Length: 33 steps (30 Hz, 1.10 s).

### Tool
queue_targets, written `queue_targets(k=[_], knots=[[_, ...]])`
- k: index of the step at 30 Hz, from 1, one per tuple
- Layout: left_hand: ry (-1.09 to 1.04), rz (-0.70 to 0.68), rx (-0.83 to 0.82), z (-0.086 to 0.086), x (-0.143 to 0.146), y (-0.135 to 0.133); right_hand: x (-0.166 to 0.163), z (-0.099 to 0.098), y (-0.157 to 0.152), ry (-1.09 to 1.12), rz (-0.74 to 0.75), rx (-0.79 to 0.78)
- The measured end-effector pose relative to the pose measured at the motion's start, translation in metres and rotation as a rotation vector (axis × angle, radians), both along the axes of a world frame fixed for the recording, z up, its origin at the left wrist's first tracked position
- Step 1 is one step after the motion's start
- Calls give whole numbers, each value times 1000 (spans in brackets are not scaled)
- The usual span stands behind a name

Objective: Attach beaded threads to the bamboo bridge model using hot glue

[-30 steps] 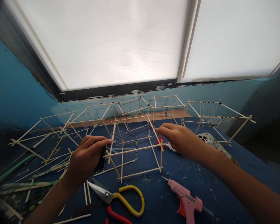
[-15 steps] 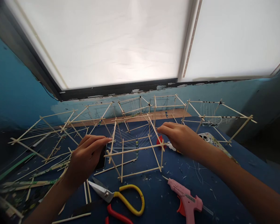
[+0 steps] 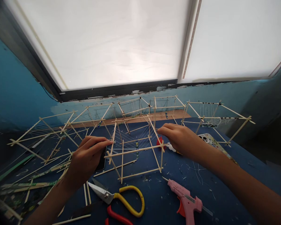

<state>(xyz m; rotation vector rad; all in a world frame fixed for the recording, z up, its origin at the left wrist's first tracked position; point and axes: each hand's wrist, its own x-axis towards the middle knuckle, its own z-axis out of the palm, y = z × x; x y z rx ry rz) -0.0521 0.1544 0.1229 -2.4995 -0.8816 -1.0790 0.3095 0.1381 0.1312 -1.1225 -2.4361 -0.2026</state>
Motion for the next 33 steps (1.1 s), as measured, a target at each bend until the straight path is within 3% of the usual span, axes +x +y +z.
queue_targets(k=[27, 33], knots=[[-4, -2, 2, -1, 0, 0, -1, -4, 2, 59, -2, 8], [-7, -15, 1, -2, 1, 0, -9, 7, 2, 4, 11, 57]])
